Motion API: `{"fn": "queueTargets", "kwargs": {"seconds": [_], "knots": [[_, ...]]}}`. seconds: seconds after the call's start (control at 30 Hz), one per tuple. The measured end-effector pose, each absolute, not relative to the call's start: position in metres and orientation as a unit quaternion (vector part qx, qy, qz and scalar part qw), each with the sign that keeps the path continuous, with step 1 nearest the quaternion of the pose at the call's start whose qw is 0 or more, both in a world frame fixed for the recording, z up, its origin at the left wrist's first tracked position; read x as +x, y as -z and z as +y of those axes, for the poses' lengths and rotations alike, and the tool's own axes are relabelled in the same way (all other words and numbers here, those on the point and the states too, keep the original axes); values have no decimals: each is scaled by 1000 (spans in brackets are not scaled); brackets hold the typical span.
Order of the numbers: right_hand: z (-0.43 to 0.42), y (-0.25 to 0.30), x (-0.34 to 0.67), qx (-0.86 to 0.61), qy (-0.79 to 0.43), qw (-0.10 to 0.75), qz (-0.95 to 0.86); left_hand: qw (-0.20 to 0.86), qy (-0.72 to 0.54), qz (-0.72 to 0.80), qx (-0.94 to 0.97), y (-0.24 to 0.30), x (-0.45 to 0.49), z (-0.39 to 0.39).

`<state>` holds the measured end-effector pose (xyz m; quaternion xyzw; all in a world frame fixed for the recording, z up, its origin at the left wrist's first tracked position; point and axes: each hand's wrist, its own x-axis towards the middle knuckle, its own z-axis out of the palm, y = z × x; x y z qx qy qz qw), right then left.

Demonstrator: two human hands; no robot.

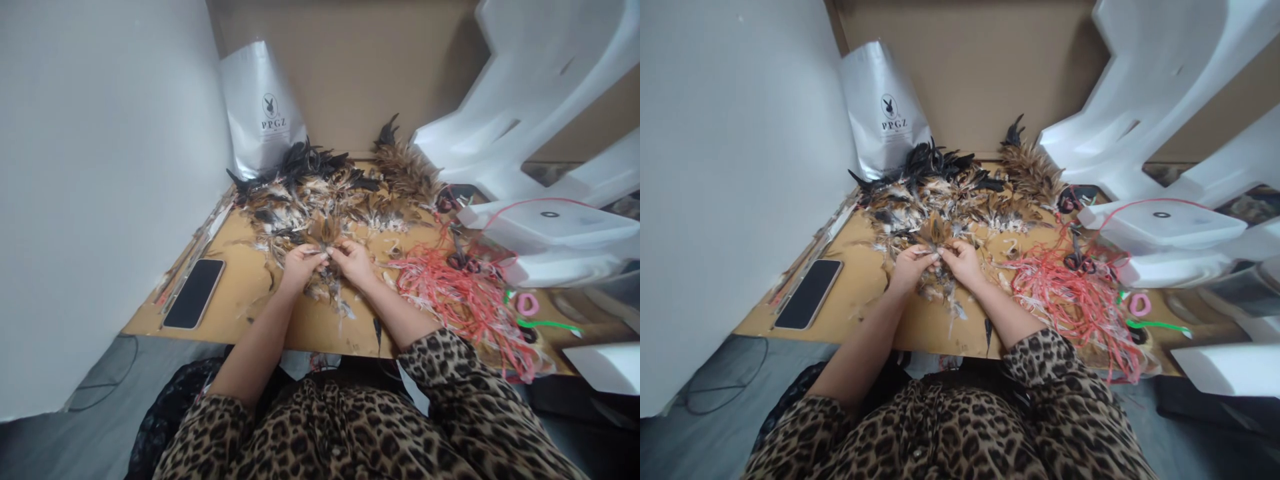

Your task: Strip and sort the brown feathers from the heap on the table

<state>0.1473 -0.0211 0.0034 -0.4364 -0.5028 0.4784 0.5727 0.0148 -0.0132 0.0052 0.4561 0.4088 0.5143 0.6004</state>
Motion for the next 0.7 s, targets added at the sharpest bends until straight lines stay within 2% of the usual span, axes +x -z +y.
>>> {"fn": "queueTargets", "kwargs": {"seconds": [0.23,0.4,0.6,0.7], "knots": [[-24,-8,146,-414,-535,561,-478,616,-513,390,453,-3,11,-12],[-26,-11,142,-449,-501,557,-488,591,-507,405,480,-4,14,-15],[-15,-53,188,-518,-369,577,-513,539,-550,416,484,-11,17,-19],[12,-69,242,-599,-282,537,-523,524,-573,413,475,-10,16,-18]]}}
